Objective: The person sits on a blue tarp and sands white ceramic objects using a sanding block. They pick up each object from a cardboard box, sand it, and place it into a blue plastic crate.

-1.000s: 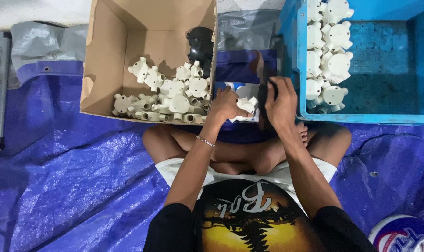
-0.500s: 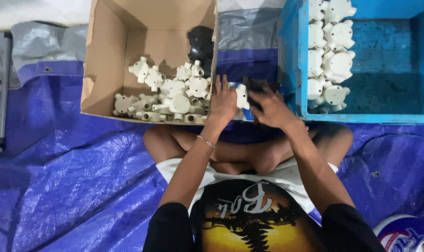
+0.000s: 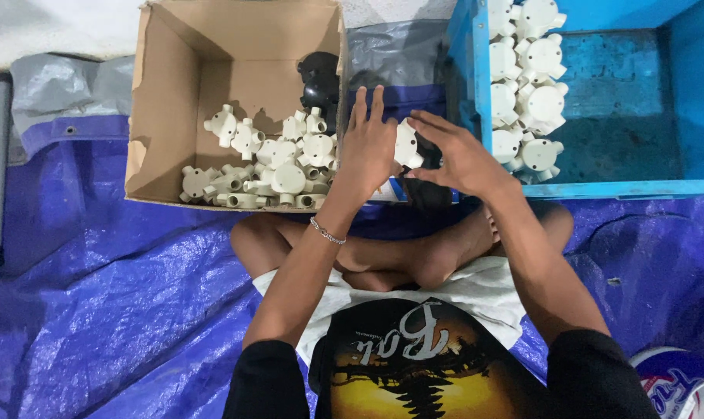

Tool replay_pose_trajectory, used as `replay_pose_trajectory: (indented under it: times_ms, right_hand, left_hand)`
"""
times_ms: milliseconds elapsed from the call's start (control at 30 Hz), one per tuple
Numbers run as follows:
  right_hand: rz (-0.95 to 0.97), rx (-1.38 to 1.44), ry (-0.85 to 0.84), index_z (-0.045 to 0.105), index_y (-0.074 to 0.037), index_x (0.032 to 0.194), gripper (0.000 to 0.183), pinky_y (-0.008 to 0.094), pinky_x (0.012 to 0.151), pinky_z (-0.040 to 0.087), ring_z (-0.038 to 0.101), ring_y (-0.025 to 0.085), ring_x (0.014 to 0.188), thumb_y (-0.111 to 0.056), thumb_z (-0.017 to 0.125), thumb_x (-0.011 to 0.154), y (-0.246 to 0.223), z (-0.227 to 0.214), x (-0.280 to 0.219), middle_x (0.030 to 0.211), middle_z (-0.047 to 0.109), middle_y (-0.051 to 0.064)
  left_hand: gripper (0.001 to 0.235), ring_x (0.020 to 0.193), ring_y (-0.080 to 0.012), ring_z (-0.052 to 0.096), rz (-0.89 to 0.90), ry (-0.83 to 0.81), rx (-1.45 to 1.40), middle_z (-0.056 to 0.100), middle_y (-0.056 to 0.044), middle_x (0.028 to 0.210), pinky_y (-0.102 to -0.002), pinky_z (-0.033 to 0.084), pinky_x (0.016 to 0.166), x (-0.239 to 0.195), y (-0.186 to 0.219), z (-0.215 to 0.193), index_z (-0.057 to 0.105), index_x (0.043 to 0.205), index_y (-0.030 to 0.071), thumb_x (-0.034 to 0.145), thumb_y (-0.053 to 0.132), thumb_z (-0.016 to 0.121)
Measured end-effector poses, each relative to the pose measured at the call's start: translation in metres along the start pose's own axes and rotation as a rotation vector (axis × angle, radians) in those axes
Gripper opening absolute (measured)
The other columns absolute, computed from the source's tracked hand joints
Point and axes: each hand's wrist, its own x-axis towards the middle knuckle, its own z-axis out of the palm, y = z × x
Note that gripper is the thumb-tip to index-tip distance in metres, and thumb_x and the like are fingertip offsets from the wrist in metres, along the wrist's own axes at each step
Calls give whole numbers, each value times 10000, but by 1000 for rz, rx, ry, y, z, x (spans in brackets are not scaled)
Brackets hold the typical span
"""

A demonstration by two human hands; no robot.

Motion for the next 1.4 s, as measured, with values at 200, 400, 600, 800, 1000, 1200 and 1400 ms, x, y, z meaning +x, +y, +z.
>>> replay_pose_trajectory:
  times_ms: [200, 400, 600, 800, 1000, 1200, 1400]
  right_hand:
    - [62, -126, -75, 529, 49, 1381, 796, 449, 1108, 359, 465, 363, 1347, -274, 847, 726, 6, -55, -9, 1424, 501, 269]
    - [135, -249, 20, 571, 2, 1383, 761, 422, 914, 465, 648, 326, 1052, -266, 853, 729, 52, -106, -55, 1276, 644, 221]
    - [277, -216, -37, 500, 10, 1444, 847, 409, 768, 533, 676, 278, 933, -118, 847, 682, 77, -139, -87, 1393, 563, 231]
    - [507, -238, -51, 512, -35, 1449, 919, 420, 731, 524, 685, 329, 847, -158, 891, 621, 130, -143, -118, 1380, 549, 212]
    - [537, -155, -39, 513, -6, 1425, 936, 417, 736, 549, 701, 349, 861, -63, 905, 577, 159, -137, -149, 1378, 552, 216]
    - [688, -98, 23, 561, -2, 1398, 822, 518, 654, 601, 675, 480, 866, 125, 818, 628, 202, -117, -171, 1300, 579, 294]
    - [811, -97, -45, 574, -19, 1364, 732, 537, 694, 606, 689, 454, 892, 73, 807, 676, 216, -98, -162, 1185, 639, 285]
  left_hand:
    - [726, 1425, -520, 152, 203, 34, 10, 260, -259, 1529, -617, 253, 1146, 36, 22, 1, 663, 1123, 34, 587, 440, 937]
    - [733, 1395, -540, 161, 338, 159, -78, 348, -237, 1460, -715, 218, 1139, 82, 88, 16, 692, 1059, 28, 557, 490, 960]
    - [604, 1407, -527, 147, 427, 82, -94, 368, -250, 1461, -707, 212, 1161, 122, 148, 48, 712, 987, 34, 581, 410, 956]
    - [165, 1411, -497, 196, 444, 119, -56, 416, -207, 1445, -672, 231, 1165, 143, 188, 104, 720, 966, 98, 801, 115, 730]
    - [150, 1130, -379, 483, 384, 184, 16, 610, -116, 1038, -520, 410, 929, 150, 214, 159, 754, 852, 171, 702, 178, 738]
    - [463, 1197, -342, 468, 311, -199, 2, 580, -110, 1083, -540, 404, 991, 153, 234, 187, 679, 976, 99, 625, 284, 917]
    - [311, 1126, -321, 500, 301, -245, 82, 630, -138, 1045, -508, 399, 940, 132, 227, 151, 688, 1005, 63, 723, 126, 804]
